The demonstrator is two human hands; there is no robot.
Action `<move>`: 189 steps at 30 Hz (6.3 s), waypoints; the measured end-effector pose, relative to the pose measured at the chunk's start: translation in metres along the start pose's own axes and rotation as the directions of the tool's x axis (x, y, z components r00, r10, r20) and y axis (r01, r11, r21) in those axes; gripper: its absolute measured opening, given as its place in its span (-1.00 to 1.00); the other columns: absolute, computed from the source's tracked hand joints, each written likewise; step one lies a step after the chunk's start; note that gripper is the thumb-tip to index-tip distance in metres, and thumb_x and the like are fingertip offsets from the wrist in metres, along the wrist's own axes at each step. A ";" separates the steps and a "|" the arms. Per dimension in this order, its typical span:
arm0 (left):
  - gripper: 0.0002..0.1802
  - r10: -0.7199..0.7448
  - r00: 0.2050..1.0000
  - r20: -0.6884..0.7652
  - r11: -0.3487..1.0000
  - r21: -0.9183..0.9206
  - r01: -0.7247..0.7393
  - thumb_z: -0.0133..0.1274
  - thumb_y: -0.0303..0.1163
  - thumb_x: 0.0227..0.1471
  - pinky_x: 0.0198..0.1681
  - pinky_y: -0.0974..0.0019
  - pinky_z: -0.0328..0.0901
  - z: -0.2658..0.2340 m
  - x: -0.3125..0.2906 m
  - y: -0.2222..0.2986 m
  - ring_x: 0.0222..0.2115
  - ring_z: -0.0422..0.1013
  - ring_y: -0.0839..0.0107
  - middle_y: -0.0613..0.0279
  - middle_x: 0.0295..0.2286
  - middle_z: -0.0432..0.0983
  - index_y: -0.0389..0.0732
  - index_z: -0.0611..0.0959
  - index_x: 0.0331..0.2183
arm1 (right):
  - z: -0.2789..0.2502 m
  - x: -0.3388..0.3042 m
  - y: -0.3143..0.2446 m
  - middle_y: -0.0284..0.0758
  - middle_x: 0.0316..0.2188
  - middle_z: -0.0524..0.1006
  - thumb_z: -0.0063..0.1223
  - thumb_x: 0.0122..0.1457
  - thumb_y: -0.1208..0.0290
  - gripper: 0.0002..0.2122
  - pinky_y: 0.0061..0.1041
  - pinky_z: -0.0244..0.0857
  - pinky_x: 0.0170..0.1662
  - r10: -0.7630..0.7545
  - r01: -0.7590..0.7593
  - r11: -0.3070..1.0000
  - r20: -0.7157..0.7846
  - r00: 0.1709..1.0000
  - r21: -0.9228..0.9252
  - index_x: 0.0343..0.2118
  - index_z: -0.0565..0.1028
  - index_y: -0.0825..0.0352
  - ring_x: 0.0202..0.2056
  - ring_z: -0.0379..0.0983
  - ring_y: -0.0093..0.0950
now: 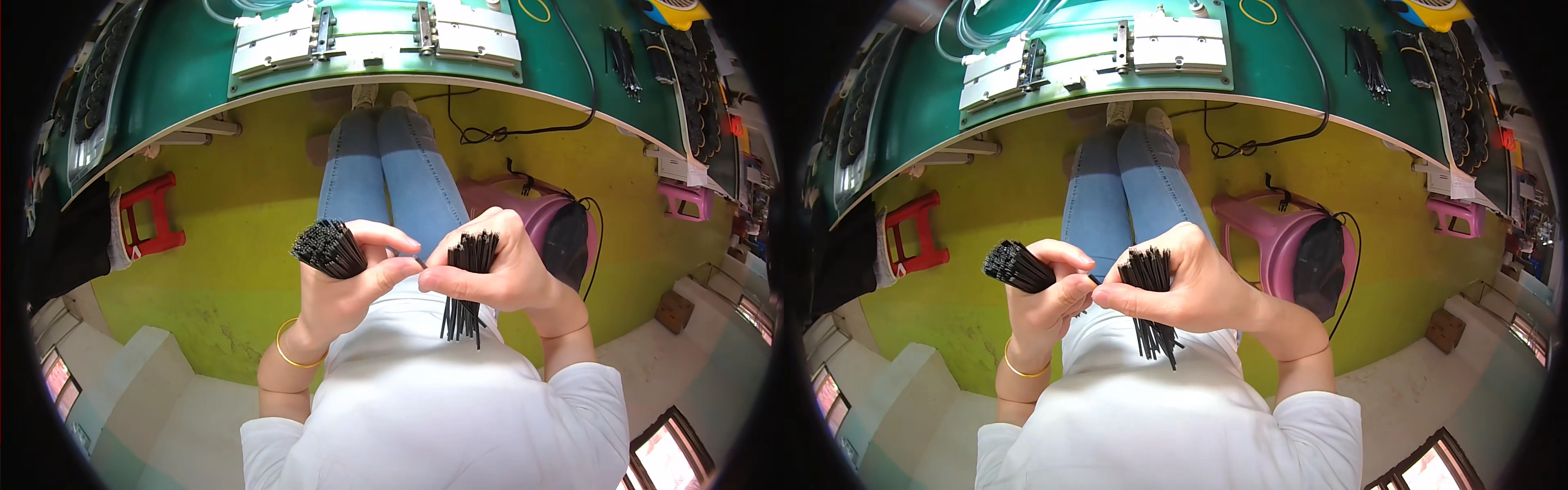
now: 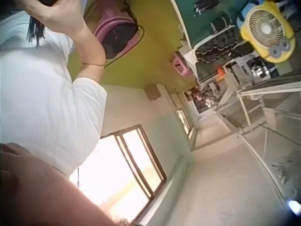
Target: Manually assemble small electronic components and bundle them together using cable ties.
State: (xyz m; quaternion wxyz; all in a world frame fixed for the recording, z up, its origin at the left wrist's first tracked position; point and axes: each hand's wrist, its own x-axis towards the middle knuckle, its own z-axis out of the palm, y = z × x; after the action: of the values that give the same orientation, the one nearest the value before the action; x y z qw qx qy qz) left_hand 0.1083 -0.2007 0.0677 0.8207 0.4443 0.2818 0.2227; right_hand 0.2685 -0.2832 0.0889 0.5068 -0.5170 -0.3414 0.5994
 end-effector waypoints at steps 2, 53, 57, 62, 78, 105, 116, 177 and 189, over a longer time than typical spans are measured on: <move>-0.88 -0.024 0.999 0.024 0.999 -0.027 0.025 0.10 -0.65 -0.21 -0.66 0.62 0.06 -0.004 0.001 0.001 -0.71 0.16 0.72 0.39 -0.73 0.34 -0.36 0.55 -0.48 | -0.001 0.002 0.001 -0.35 -0.75 0.45 0.14 -0.18 0.63 -0.95 -0.73 0.07 -0.67 0.023 -0.023 0.999 0.034 0.999 0.025 -0.67 0.50 0.46 -0.72 0.25 -0.71; -0.80 0.267 0.962 0.052 0.841 0.476 -0.259 0.07 -0.60 -0.19 -0.72 0.48 0.08 0.021 -0.004 -0.026 -0.81 0.13 0.53 0.28 -0.82 0.27 -0.31 0.44 -0.73 | -0.007 0.014 0.016 -0.38 -0.61 0.49 0.04 0.00 0.52 -0.90 -0.70 0.26 -0.43 0.012 -0.029 0.952 0.057 0.998 0.306 -0.56 0.48 0.43 -0.53 0.37 -0.69; -0.80 0.288 0.955 0.068 0.829 0.481 -0.284 0.09 -0.59 -0.20 -0.73 0.47 0.09 0.020 -0.005 -0.026 -0.81 0.16 0.52 0.26 -0.82 0.29 -0.30 0.45 -0.73 | -0.008 0.013 0.014 -0.39 -0.60 0.47 0.05 -0.02 0.56 -0.93 -0.69 0.25 -0.40 0.048 -0.068 0.955 0.075 0.996 0.287 -0.56 0.47 0.44 -0.51 0.37 -0.67; -0.77 0.321 0.937 0.137 0.801 0.489 -0.346 0.11 -0.55 -0.20 -0.73 0.49 0.10 0.019 -0.003 -0.022 -0.81 0.20 0.52 0.25 -0.81 0.30 -0.31 0.43 -0.74 | -0.008 0.012 0.021 -0.40 -0.61 0.47 0.06 -0.03 0.55 -0.93 -0.71 0.23 -0.42 0.046 -0.066 0.954 0.074 0.996 0.293 -0.56 0.48 0.43 -0.52 0.35 -0.69; -0.73 0.139 0.990 0.009 0.990 0.031 -0.140 0.06 -0.29 -0.09 -0.74 0.66 -0.09 0.001 0.011 0.001 -0.81 0.05 0.72 0.46 -0.79 0.22 -0.35 0.55 -0.51 | 0.000 0.004 0.016 -0.44 -0.64 0.47 0.12 -0.06 0.50 -0.91 -0.77 0.16 -0.52 0.113 -0.134 0.980 0.141 0.984 0.147 -0.54 0.50 0.42 -0.58 0.30 -0.75; -0.93 0.054 0.992 0.111 0.942 0.324 -0.087 0.02 -0.67 -0.19 -0.72 0.66 -0.06 0.016 0.017 0.018 -0.74 0.09 0.79 0.50 -0.77 0.25 -0.36 0.55 -0.51 | 0.003 0.001 0.010 -0.35 -0.55 0.52 0.09 -0.08 0.58 -0.93 -0.71 0.25 -0.39 0.138 -0.167 0.981 0.250 0.958 0.098 -0.49 0.53 0.42 -0.47 0.40 -0.68; -0.83 -0.039 0.998 0.041 0.991 0.127 0.033 -0.08 -0.58 -0.14 -0.77 0.65 -0.12 0.013 0.019 0.024 -0.84 -0.02 0.78 0.49 -0.80 0.20 -0.37 0.55 -0.42 | 0.004 0.000 0.010 -0.42 -0.61 0.48 0.12 -0.09 0.53 -0.93 -0.71 0.19 -0.47 0.148 -0.178 0.979 0.254 0.956 0.100 -0.54 0.49 0.41 -0.54 0.33 -0.71; -0.95 -0.271 0.962 0.027 0.954 -0.128 0.272 -0.05 -0.65 -0.13 -0.79 0.61 -0.07 0.010 0.011 0.021 -0.81 0.01 0.77 0.47 -0.77 0.20 -0.34 0.43 -0.49 | 0.009 0.001 0.015 -0.49 -0.72 0.34 -0.03 0.05 0.46 -0.83 -0.73 0.01 -0.61 -0.055 0.056 0.995 -0.010 0.998 0.088 -0.63 0.40 0.38 -0.65 0.14 -0.76; -0.86 0.192 0.981 -0.003 0.958 0.218 -0.187 0.05 -0.71 -0.21 -0.66 0.69 0.06 0.010 0.006 0.010 -0.70 0.19 0.77 0.40 -0.69 0.35 -0.31 0.48 -0.50 | 0.010 -0.005 0.008 -0.38 -0.66 0.44 -0.11 0.08 0.42 -0.77 -0.72 0.07 -0.55 -0.026 0.024 0.973 0.006 1.000 0.231 -0.62 0.46 0.42 -0.61 0.22 -0.72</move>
State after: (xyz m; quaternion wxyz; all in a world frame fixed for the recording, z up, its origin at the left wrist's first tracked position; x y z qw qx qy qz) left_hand 0.1178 -0.1981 0.0796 0.7387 0.5534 0.2705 0.2736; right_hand 0.2568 -0.2887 0.0854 0.5693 -0.4479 -0.2781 0.6308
